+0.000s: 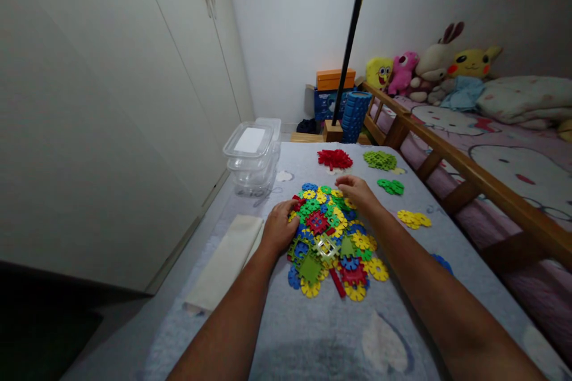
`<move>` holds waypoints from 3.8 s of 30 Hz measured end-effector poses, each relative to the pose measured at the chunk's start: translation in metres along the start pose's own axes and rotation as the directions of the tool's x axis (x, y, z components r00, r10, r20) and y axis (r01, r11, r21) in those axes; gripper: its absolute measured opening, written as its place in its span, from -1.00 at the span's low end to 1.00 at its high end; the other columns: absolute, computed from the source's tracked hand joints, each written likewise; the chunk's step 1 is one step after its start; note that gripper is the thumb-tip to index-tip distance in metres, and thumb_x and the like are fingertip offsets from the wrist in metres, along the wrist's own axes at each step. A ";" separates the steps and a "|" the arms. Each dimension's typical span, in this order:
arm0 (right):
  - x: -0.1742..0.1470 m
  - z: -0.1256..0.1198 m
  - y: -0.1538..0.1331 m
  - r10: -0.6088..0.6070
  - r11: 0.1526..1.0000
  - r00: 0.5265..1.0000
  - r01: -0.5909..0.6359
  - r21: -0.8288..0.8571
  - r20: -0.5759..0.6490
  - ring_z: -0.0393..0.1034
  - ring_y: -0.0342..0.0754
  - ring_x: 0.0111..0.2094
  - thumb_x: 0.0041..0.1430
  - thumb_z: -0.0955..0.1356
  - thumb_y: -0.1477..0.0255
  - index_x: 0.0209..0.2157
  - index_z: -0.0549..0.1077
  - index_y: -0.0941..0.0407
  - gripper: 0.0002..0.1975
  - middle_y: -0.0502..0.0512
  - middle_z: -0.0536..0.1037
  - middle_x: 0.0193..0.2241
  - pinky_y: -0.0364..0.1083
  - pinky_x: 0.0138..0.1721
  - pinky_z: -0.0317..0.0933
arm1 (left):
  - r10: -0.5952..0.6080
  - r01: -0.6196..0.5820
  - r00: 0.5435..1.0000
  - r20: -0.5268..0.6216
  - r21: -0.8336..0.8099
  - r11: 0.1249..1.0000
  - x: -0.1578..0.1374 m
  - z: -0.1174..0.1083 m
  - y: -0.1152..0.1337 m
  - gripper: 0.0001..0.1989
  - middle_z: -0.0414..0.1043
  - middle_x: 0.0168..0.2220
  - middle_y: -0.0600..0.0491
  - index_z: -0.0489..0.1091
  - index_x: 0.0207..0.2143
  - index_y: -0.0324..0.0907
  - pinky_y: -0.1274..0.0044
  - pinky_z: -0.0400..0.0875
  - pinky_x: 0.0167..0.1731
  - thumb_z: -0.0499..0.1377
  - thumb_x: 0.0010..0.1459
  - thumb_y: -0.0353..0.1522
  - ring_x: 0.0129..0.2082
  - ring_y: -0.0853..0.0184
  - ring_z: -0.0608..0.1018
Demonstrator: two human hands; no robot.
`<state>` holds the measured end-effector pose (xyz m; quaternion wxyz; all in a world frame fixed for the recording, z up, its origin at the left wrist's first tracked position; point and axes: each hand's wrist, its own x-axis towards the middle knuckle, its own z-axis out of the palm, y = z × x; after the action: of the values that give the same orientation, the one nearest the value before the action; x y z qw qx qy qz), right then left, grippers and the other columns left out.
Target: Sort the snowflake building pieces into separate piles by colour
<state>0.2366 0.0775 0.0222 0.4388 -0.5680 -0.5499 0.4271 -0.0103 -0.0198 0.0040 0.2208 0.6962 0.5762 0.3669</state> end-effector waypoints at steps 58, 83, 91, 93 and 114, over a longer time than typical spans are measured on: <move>-0.071 -0.128 0.007 -0.075 0.997 0.948 0.067 -0.035 -0.308 0.29 -0.13 -0.50 -0.20 0.43 0.25 -0.41 0.45 0.12 -0.71 -0.02 0.47 -0.52 -0.13 -0.45 0.18 | -0.008 0.008 1.000 0.018 -0.021 1.000 0.002 0.001 -0.004 -0.57 0.50 0.04 -0.08 0.41 0.04 -0.20 0.25 0.34 0.16 0.12 0.09 -0.36 0.06 0.14 0.50; -0.089 -0.171 0.059 -0.331 0.722 0.835 -0.075 -0.688 -0.438 0.37 0.04 -0.32 -0.02 0.28 0.38 -0.45 0.49 0.08 -0.85 0.15 0.57 -0.37 0.03 -0.13 0.24 | -0.011 0.011 0.998 0.055 -0.004 1.000 0.001 -0.003 -0.003 -0.56 0.52 -0.01 -0.06 0.41 0.04 -0.17 0.27 0.38 0.11 0.12 0.10 -0.28 -0.01 0.15 0.53; -0.089 -0.138 0.038 -0.420 0.714 0.873 0.148 -0.684 -0.249 0.40 0.09 -0.23 0.08 0.28 0.40 -0.37 0.54 0.13 -0.80 0.22 0.59 -0.29 0.09 -0.03 0.21 | -0.023 0.023 1.000 -0.007 0.012 1.000 -0.003 -0.003 0.001 -0.55 0.47 0.09 -0.09 0.38 0.08 -0.18 0.29 0.35 0.16 0.10 0.14 -0.26 0.08 0.14 0.50; -0.090 -0.115 0.034 -0.432 0.689 0.897 0.261 -0.676 -0.094 0.40 0.12 -0.12 0.12 0.28 0.44 -0.28 0.56 0.11 -0.77 0.22 0.61 -0.20 0.11 0.05 0.17 | -0.003 0.003 1.000 -0.010 0.019 1.000 -0.004 -0.002 0.002 -0.55 0.47 0.09 -0.10 0.38 0.08 -0.19 0.29 0.34 0.16 0.10 0.15 -0.25 0.09 0.14 0.50; -0.090 -0.076 0.040 -0.477 0.591 0.879 0.339 -0.732 0.021 0.35 0.08 -0.13 0.21 0.29 0.52 -0.25 0.59 0.13 -0.78 0.23 0.55 -0.22 0.03 -0.04 0.18 | 0.015 -0.015 1.000 0.008 0.051 0.999 -0.003 -0.001 -0.001 -0.55 0.48 0.06 -0.11 0.39 0.05 -0.19 0.27 0.34 0.15 0.09 0.15 -0.20 0.07 0.12 0.50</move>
<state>0.3173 -0.0152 0.0023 0.3150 -0.5866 -0.7459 0.0136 -0.0117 -0.0225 0.0037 0.2025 0.7073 0.5793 0.3510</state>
